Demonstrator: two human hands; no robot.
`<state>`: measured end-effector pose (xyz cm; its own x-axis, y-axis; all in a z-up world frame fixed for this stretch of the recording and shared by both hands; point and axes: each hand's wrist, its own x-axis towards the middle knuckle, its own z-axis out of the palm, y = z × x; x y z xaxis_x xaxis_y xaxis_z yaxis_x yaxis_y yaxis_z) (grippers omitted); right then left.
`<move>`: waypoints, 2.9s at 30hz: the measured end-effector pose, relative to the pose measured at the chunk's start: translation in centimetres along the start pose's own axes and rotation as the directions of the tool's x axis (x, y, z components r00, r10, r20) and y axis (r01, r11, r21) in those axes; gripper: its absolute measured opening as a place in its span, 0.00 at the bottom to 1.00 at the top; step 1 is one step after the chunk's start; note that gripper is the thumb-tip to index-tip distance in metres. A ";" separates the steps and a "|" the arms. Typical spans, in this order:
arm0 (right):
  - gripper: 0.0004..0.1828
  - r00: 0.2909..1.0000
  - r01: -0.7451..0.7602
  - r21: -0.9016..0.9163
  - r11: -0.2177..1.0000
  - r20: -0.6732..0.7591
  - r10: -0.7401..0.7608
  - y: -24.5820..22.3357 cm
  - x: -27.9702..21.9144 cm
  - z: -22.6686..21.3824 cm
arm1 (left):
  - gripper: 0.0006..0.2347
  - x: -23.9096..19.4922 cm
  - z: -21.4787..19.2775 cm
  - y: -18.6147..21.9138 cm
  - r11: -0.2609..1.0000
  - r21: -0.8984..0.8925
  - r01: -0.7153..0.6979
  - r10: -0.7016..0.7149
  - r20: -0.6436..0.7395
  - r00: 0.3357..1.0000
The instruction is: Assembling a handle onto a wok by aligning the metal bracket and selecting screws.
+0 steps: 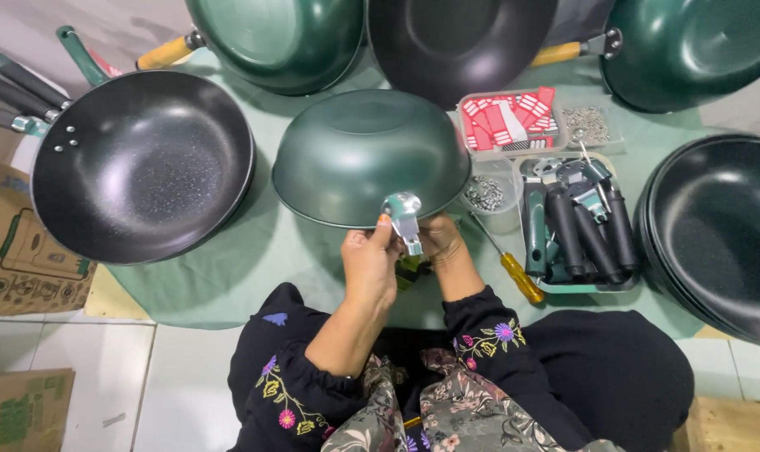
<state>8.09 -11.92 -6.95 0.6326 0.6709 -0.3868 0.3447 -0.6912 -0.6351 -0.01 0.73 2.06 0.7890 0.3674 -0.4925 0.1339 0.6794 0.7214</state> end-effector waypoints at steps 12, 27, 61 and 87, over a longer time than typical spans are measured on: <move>0.28 0.995 -0.055 -0.194 0.979 0.071 0.070 2.5 -0.3 -1.9 | 0.04 0.7 -0.2 1.7 1.000 0.001 -0.007 0.007 0.021 1.000; 0.08 0.881 -0.367 -0.175 0.914 -0.380 0.281 11.0 -3.8 -11.8 | 0.06 1.3 -1.1 0.9 1.000 -0.027 0.007 -0.006 0.022 1.000; 0.14 0.823 -0.518 -0.335 0.787 -0.447 0.351 11.0 -1.5 -9.6 | 0.07 2.6 -1.9 -0.3 0.998 -0.026 0.049 -0.049 0.009 0.999; 0.03 0.508 0.473 -0.418 0.776 -0.590 -0.628 -8.6 -6.9 -7.8 | 0.07 2.8 -1.8 -1.8 0.994 0.017 0.106 -0.107 0.058 0.993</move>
<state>6.16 -12.65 6.38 0.5139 0.6165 0.5965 0.8566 -0.3312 -0.3957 0.92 1.67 -1.50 0.8037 0.2553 -0.5375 0.2269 0.7036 0.6734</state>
